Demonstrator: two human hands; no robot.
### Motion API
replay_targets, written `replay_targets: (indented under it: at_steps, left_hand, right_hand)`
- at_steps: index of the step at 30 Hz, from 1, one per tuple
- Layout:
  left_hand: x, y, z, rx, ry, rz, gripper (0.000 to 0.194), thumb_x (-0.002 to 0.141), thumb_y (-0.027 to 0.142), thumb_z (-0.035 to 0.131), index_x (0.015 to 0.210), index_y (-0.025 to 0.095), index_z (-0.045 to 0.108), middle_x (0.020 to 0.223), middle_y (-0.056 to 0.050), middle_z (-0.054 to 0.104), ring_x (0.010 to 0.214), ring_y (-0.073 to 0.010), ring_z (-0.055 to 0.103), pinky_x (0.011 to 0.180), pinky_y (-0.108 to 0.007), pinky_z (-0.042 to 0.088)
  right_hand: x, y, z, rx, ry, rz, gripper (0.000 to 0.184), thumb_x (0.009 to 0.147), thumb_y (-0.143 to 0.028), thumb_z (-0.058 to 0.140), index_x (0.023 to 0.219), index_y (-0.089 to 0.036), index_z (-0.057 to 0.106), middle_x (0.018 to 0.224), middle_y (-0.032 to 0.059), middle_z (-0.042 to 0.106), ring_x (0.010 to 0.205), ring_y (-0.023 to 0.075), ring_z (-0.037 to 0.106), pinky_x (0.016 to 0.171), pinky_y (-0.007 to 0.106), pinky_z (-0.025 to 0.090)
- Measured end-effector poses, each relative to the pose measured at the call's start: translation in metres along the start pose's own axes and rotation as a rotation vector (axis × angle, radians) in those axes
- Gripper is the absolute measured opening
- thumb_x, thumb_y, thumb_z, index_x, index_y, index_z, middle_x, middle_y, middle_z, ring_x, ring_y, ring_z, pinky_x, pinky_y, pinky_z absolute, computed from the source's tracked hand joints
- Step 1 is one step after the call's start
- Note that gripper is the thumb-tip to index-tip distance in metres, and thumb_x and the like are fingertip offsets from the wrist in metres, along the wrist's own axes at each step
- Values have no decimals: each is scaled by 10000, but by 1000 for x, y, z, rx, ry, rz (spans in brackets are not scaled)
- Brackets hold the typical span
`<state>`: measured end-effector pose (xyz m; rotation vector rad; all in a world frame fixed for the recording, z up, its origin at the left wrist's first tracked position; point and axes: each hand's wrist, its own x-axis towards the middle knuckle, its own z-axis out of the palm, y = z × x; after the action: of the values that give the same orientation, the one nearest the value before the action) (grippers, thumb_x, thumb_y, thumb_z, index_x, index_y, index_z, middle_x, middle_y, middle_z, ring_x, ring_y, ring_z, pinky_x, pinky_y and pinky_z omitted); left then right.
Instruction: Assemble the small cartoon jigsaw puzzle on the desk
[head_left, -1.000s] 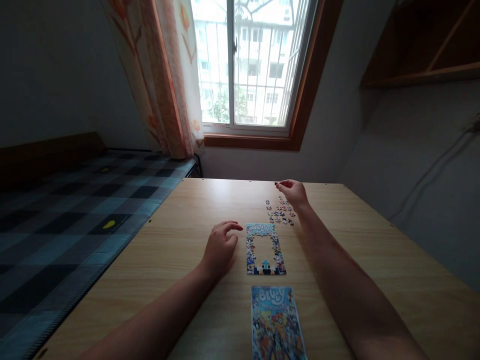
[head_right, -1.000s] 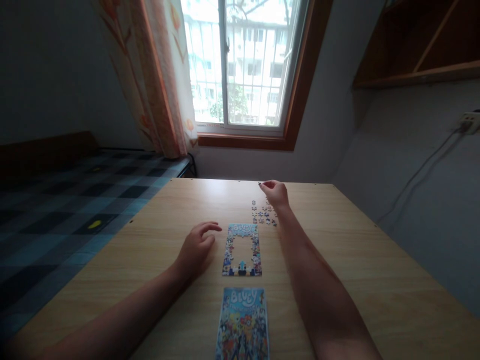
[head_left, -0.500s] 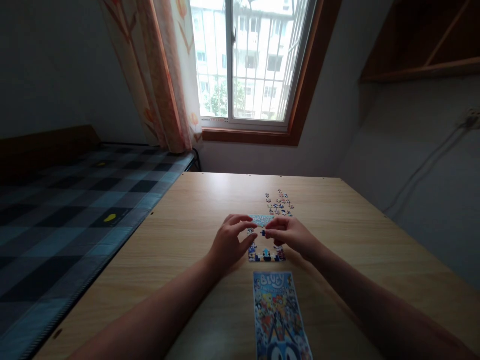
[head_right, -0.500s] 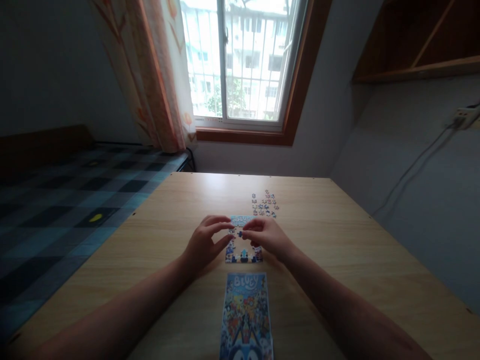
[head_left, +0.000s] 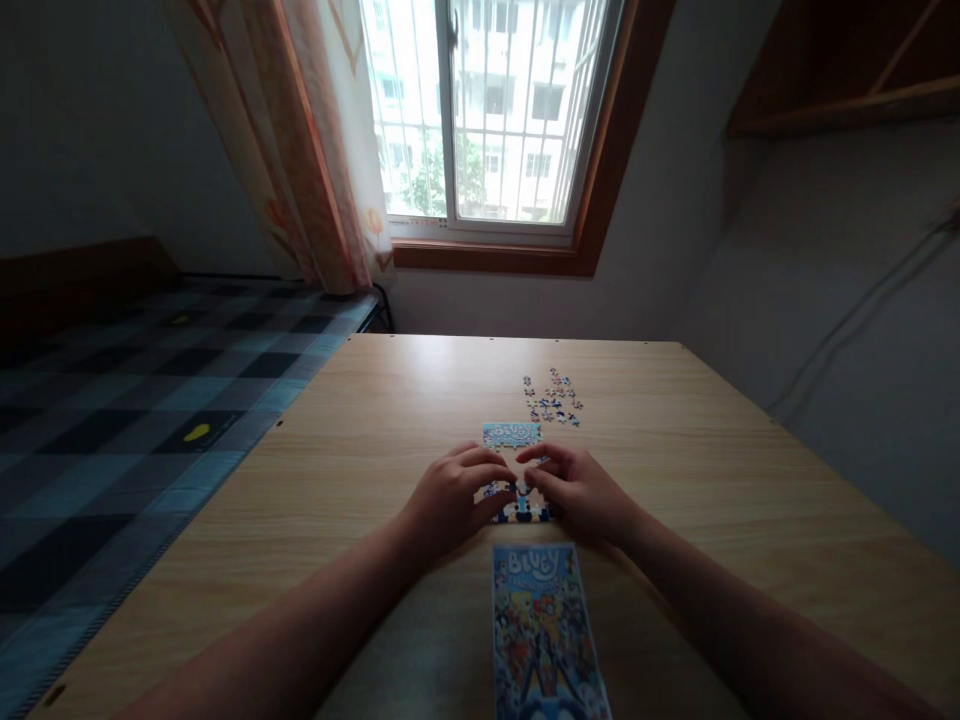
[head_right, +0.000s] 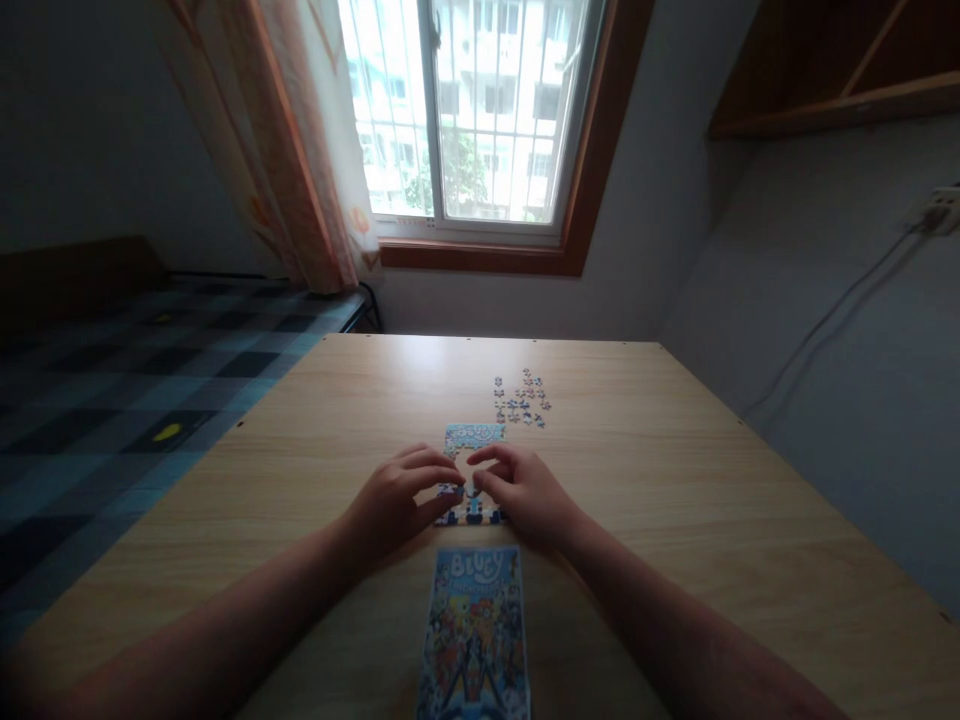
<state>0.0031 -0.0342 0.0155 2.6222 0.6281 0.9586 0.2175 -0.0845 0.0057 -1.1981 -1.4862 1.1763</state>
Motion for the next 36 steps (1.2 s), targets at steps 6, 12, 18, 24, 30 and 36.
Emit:
replay_targets:
  at_steps: [6,12,18,24,30,36]
  left_hand:
    - [-1,-3,1,10,-46,-110,95,889,288,682,946,244,745,975,-46,744,923,-208,665,867,-406,550]
    - [-2,-4,2,13,-57,-109,86,887,275,677,936,245,741,954,-41,743,922,-210,659,873,-403,538]
    - [-1,-4,1,-3,-75,-92,82,891,280,680,935,245,740,956,-42,743,930,-210,660,883,-406,537]
    - [-1,-2,1,-31,-72,-99,89,893,290,672,925,243,740,964,-46,746,933,-212,665,889,-407,538]
    - [-1,-6,4,40,58,-248,179,925,237,578,1017,229,732,1051,-63,734,1026,-231,643,964,-455,515]
    - [-2,-11,7,108,70,-261,207,874,209,628,1056,222,726,1117,-66,716,1082,-247,606,1004,-479,491]
  right_hand:
    - [1,-1,-12,-482,127,-329,67,890,-242,667,914,-234,729,887,38,743,801,185,657,766,354,518]
    - [1,0,-11,-640,1,-565,71,860,-219,735,913,-265,740,1025,26,769,954,203,691,903,405,497]
    - [3,1,-8,-668,-26,-618,75,918,-265,686,890,-283,752,943,4,785,879,186,705,852,384,506]
    - [2,2,-7,-730,-18,-645,129,941,-259,648,893,-290,764,918,-5,793,839,196,704,816,391,500]
    - [2,2,-6,-712,-57,-621,155,935,-244,635,888,-281,779,887,12,791,796,200,676,802,390,508]
    - [1,2,-4,-746,-91,-617,149,932,-244,637,891,-277,776,901,2,792,797,201,668,816,404,493]
